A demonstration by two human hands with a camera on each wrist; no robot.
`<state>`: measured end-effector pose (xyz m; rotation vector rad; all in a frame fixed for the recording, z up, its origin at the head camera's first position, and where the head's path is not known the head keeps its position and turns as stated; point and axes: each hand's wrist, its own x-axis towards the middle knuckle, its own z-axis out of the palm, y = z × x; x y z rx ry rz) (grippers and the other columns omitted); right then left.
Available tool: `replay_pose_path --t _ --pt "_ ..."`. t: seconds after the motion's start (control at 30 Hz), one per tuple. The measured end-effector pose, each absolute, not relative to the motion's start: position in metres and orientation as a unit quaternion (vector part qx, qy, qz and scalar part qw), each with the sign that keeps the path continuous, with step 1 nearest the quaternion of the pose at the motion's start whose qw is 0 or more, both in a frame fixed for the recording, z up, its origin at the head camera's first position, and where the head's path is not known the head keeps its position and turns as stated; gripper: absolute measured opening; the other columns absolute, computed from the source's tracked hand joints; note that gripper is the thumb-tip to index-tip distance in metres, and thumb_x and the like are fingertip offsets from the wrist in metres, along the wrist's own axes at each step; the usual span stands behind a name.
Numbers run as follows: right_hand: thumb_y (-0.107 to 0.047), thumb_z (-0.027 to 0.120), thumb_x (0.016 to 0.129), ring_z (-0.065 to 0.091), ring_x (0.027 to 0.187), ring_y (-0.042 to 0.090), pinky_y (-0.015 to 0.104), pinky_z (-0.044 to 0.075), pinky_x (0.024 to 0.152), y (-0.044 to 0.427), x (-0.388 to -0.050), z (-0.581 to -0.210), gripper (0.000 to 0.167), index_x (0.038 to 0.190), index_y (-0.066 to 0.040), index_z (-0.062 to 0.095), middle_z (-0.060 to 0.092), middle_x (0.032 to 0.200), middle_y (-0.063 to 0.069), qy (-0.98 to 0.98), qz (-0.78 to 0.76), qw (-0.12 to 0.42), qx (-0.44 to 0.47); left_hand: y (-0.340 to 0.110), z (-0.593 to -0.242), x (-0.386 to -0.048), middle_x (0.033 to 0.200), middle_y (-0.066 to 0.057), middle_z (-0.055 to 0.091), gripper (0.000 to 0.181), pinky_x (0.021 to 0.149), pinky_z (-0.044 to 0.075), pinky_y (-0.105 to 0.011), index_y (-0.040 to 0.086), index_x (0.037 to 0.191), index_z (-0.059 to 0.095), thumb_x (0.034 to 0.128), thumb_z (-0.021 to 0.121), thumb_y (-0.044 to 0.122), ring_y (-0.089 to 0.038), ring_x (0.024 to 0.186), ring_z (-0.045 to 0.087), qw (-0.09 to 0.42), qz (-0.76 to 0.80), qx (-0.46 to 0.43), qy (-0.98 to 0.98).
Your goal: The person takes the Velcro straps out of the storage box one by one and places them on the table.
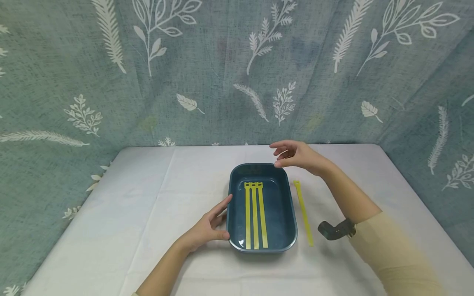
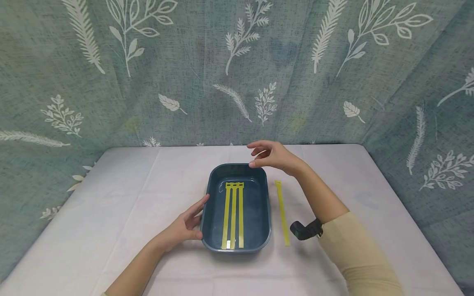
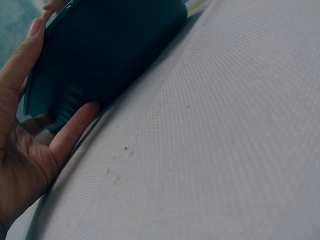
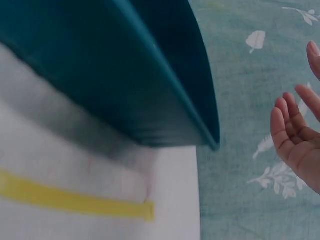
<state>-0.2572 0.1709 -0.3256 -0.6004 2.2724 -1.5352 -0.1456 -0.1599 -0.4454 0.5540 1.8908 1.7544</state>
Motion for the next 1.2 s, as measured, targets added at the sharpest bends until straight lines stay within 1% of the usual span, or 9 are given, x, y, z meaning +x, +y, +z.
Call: replay_pose_path --t 0.17,0.3,0.43,0.53,0.67,0.77,0.93,1.1,1.2 --pt "-0.010 0.072 0.082 0.056 0.105 0.024 0.033 0.051 0.088 0.155 -0.264 -0.324 0.056 0.134 -0.006 0.051 0.057 0.115 0.012 0.780 -0.549 0.194 -0.229 -0.160 -0.446 -0.146 0.159 -0.007 0.006 0.101 0.115 0.020 -0.046 0.032 0.152 0.015 0.0753 0.081 0.027 -0.040 0.142 0.014 0.249 0.645 0.207 0.692" --pt "-0.008 0.070 0.083 0.055 0.110 0.028 0.038 0.049 0.093 0.144 -0.269 -0.328 0.054 0.133 -0.003 0.050 0.056 0.120 0.016 0.773 -0.546 0.218 -0.239 -0.160 -0.446 -0.146 0.159 -0.007 0.006 0.100 0.114 0.020 -0.046 0.034 0.152 0.016 0.0755 0.080 0.029 -0.040 0.142 0.015 0.248 0.645 0.212 0.691" --pt "-0.008 0.069 0.084 0.052 0.115 0.030 0.042 0.045 0.099 0.131 -0.274 -0.337 0.051 0.132 -0.004 0.052 0.052 0.128 0.025 0.762 -0.542 0.247 -0.251 -0.160 -0.446 -0.145 0.159 -0.009 0.005 0.099 0.114 0.020 -0.048 0.036 0.151 0.017 0.0753 0.081 0.029 -0.042 0.142 0.016 0.245 0.644 0.207 0.695" --pt "-0.008 0.068 0.085 0.052 0.114 0.028 0.042 0.044 0.099 0.120 -0.277 -0.346 0.050 0.131 -0.002 0.052 0.048 0.130 0.029 0.752 -0.549 0.261 -0.255 -0.161 -0.446 -0.145 0.159 -0.010 0.005 0.099 0.114 0.021 -0.049 0.035 0.151 0.017 0.0756 0.080 0.029 -0.042 0.141 0.017 0.244 0.643 0.206 0.696" --pt "-0.006 0.068 0.085 0.055 0.108 0.023 0.039 0.047 0.097 0.110 -0.277 -0.359 0.049 0.131 0.001 0.052 0.049 0.128 0.030 0.740 -0.563 0.276 -0.241 -0.161 -0.446 -0.146 0.159 -0.010 0.004 0.099 0.114 0.020 -0.050 0.032 0.152 0.015 0.0768 0.079 0.027 -0.043 0.141 0.017 0.244 0.641 0.213 0.696" --pt "-0.004 0.068 0.084 0.058 0.100 0.019 0.042 0.048 0.096 0.104 -0.277 -0.368 0.048 0.129 0.002 0.053 0.055 0.118 0.026 0.737 -0.569 0.284 -0.229 -0.161 -0.447 -0.146 0.159 -0.010 0.004 0.099 0.114 0.019 -0.051 0.033 0.152 0.015 0.0770 0.079 0.028 -0.043 0.141 0.016 0.243 0.640 0.218 0.695" --pt "-0.002 0.069 0.083 0.060 0.082 0.016 0.044 0.051 0.089 0.096 -0.278 -0.385 0.046 0.126 0.004 0.055 0.063 0.090 0.005 0.735 -0.573 0.289 -0.219 -0.161 -0.448 -0.147 0.159 -0.010 0.003 0.096 0.114 0.019 -0.052 0.039 0.150 0.017 0.0769 0.079 0.030 -0.044 0.141 0.014 0.246 0.641 0.221 0.693" --pt "-0.006 0.072 0.081 0.054 0.066 0.014 0.032 0.049 0.069 0.088 -0.278 -0.401 0.047 0.124 0.004 0.056 0.063 0.076 -0.002 0.755 -0.544 0.292 -0.219 -0.161 -0.448 -0.147 0.159 -0.011 0.002 0.095 0.114 0.020 -0.051 0.041 0.149 0.017 0.0780 0.078 0.028 -0.045 0.141 0.013 0.252 0.639 0.214 0.695" --pt "-0.007 0.076 0.078 0.051 0.060 0.012 0.027 0.046 0.061 0.085 -0.279 -0.407 0.045 0.119 0.003 0.060 0.061 0.071 -0.002 0.781 -0.520 0.271 -0.215 -0.162 -0.446 -0.147 0.159 -0.011 0.001 0.095 0.113 0.020 -0.052 0.041 0.149 0.016 0.0786 0.078 0.027 -0.046 0.141 0.012 0.252 0.637 0.214 0.696"
